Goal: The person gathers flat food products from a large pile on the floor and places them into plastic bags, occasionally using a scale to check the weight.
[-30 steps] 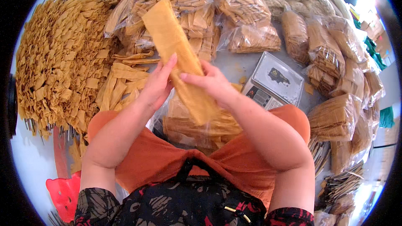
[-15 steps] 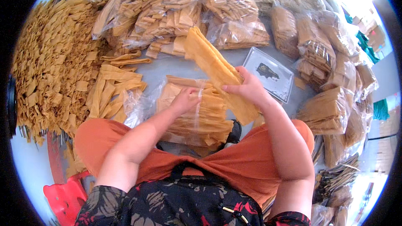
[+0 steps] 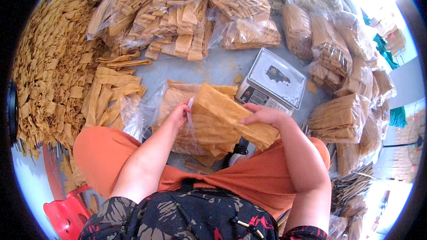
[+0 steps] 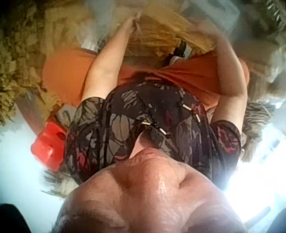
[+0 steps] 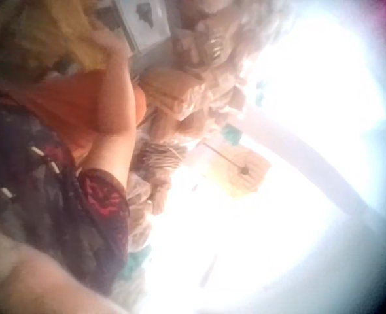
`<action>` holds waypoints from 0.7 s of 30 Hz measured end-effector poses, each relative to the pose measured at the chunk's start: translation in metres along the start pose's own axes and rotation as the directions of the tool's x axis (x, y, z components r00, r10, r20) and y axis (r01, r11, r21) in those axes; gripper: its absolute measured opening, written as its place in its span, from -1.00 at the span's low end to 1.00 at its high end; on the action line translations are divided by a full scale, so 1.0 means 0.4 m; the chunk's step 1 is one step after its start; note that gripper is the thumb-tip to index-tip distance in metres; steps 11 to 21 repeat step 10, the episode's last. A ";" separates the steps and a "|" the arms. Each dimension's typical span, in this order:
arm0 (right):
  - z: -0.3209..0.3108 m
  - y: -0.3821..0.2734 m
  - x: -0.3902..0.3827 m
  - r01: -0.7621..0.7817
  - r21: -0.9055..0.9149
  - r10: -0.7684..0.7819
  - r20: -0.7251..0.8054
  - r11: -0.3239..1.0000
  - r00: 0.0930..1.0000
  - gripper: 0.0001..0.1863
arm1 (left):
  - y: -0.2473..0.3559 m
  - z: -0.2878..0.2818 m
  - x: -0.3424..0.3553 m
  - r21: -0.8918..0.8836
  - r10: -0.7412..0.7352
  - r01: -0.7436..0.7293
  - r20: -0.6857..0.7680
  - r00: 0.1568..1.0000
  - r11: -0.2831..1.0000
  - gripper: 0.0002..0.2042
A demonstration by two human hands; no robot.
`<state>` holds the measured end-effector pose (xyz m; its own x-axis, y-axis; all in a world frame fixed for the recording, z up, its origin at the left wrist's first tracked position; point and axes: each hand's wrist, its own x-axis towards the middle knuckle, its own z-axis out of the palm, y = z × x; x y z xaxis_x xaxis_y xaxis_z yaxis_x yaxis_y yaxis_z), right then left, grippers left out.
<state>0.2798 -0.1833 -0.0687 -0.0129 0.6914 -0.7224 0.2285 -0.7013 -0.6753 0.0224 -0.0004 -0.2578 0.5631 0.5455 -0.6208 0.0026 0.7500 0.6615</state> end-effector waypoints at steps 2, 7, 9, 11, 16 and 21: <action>-0.007 0.011 0.013 -0.026 0.182 0.007 0.106 0.983 0.994 -0.33 | -0.002 -0.009 -0.017 -0.135 0.012 -0.007 0.036 0.999 0.991 -0.55; -0.021 0.025 0.007 -0.163 0.106 0.128 0.278 0.981 0.952 -0.31 | 0.028 0.006 -0.061 0.058 -0.063 0.062 0.011 0.998 0.996 -0.64; -0.014 0.025 0.016 -0.159 0.114 0.121 0.286 0.981 0.951 -0.29 | 0.057 0.025 -0.077 0.470 0.027 -0.025 0.003 1.000 0.882 -0.61; -0.005 0.014 0.020 -0.136 0.097 0.107 0.259 0.986 0.960 -0.27 | 0.072 0.034 -0.085 0.798 0.107 -0.087 0.028 0.994 0.597 -0.58; -0.005 0.014 0.020 -0.136 0.097 0.107 0.259 0.986 0.960 -0.27 | 0.072 0.034 -0.085 0.798 0.107 -0.087 0.028 0.994 0.597 -0.58; -0.005 0.014 0.020 -0.136 0.097 0.107 0.259 0.986 0.960 -0.27 | 0.072 0.034 -0.085 0.798 0.107 -0.087 0.028 0.994 0.597 -0.58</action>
